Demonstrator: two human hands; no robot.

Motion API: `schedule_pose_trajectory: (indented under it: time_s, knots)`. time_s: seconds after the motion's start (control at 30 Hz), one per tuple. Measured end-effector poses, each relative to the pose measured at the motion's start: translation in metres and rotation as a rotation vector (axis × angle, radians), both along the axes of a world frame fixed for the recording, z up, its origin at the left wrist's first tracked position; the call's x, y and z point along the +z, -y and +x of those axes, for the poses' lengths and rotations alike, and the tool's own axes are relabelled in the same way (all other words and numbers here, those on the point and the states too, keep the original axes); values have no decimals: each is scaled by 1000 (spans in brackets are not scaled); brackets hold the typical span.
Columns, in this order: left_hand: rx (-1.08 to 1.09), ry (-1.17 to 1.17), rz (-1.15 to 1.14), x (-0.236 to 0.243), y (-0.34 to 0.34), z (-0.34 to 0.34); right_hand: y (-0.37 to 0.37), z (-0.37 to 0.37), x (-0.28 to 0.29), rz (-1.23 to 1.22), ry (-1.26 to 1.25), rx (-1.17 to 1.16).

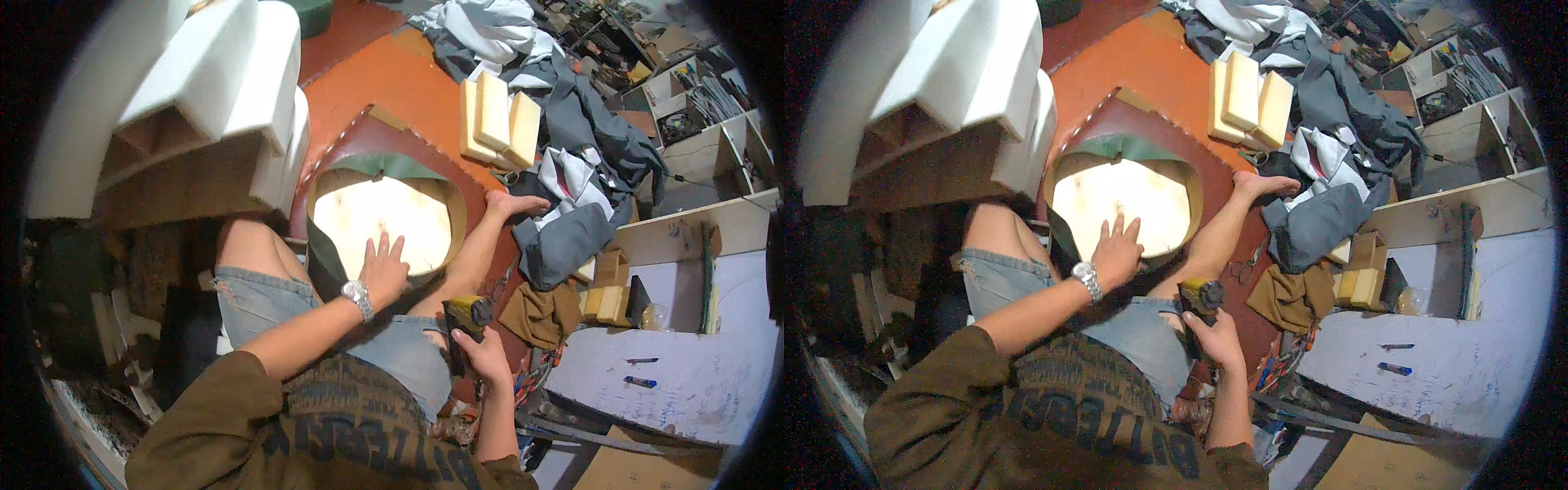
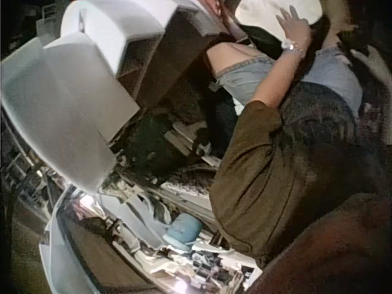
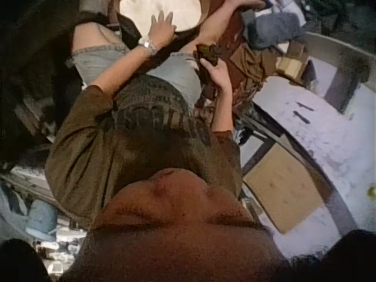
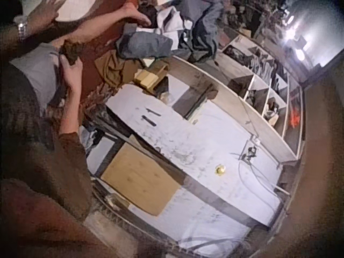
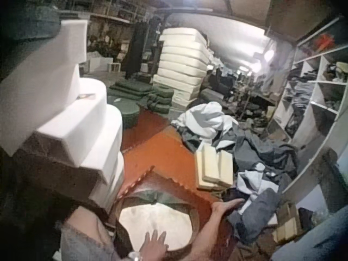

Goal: The person fits a green fabric cover over a circular foam cushion, then uses a staple gun to secure the fabric to the underside of the cushion. The person repeatedly adjusts the fabric and applies staples around the perimeter.

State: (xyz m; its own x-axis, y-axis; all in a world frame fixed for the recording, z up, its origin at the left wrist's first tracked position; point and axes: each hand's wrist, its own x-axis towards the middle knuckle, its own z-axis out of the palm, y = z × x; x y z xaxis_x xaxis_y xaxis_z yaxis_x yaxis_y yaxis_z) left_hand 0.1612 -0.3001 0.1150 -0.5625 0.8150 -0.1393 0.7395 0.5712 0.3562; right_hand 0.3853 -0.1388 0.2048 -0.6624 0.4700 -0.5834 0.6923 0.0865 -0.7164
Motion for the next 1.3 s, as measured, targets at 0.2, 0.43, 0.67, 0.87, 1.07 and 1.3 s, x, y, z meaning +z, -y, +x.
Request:
schedule_pose_trajectory:
  time_s: [0.2,0.43,0.67,0.87,1.07,1.3]
  knots:
    - [-51,28,4,-17,8,-33,10,-40,10,21,120,217]
    - [-109,45,77,-30,7,-45,18,-79,7,33,148,258]
    - [-101,24,86,-34,8,-46,20,-109,-14,170,170,324]
    - [-103,46,100,-31,13,-50,7,-97,-24,106,28,313]
    - [521,-21,689,-1,82,-84,-49,4,-17,-23,65,-272]
    - [636,488,220,-6,122,-130,-69,120,-141,-158,327,-509]
